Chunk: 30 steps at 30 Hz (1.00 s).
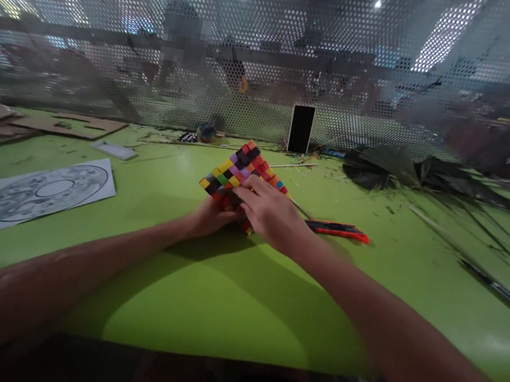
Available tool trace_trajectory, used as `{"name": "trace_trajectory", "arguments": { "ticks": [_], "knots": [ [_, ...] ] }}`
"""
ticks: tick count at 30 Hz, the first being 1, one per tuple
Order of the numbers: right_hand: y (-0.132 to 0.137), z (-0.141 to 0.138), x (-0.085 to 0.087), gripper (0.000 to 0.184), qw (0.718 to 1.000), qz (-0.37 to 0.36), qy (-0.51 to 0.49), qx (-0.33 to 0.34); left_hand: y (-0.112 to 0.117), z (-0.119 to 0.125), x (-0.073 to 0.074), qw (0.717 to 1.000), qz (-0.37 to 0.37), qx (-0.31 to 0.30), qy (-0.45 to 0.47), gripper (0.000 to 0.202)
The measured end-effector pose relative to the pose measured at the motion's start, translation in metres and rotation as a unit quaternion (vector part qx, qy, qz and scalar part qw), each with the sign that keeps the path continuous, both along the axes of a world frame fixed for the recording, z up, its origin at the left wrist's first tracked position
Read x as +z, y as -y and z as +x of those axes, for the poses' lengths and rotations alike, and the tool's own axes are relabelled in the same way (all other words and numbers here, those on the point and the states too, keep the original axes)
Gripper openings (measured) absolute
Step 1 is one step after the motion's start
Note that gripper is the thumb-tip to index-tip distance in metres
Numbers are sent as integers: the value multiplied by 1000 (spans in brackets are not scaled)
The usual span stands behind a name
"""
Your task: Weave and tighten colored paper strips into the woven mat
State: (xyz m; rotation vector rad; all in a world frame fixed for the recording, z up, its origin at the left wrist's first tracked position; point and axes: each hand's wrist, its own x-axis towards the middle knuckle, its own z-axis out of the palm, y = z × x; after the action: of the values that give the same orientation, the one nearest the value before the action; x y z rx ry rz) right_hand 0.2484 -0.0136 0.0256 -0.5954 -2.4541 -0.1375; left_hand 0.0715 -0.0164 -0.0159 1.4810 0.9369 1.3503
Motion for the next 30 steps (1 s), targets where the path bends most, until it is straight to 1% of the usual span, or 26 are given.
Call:
{"name": "trace_trajectory", "arguments": {
  "ticks": [5,9,12,16,19,21,24,26,28,30],
  "knots": [
    [-3,2,1,27,1000,8,14,20,-2,-3,-4,1000,5,-24,-6,39],
    [-6,3,1,21,999,-18,2,32,-2,-3,-3,997,53,-50,-33,33],
    [-6,3,4,19,999,-35,-15,32,-2,-2,-2,995,59,-66,-40,31],
    [-3,-2,15,16,995,-65,-70,12,-2,1,-1,995,42,-80,-31,31],
    [3,-9,23,17,991,-94,-90,14,0,1,2,995,30,-84,-42,26],
    [7,-14,26,19,989,-120,-91,14,2,1,5,996,23,-80,-44,24],
    [11,-18,27,19,985,-145,-97,-3,4,3,9,997,1,-76,-34,23],
    [12,-19,27,20,984,-142,-105,-3,6,5,11,997,-21,-70,-26,23],
    [15,-20,27,20,985,-126,-113,10,9,8,12,997,-42,-60,-11,26],
    [17,-20,28,20,988,-102,-116,28,11,10,12,997,-62,-45,31,29]
  ]
}}
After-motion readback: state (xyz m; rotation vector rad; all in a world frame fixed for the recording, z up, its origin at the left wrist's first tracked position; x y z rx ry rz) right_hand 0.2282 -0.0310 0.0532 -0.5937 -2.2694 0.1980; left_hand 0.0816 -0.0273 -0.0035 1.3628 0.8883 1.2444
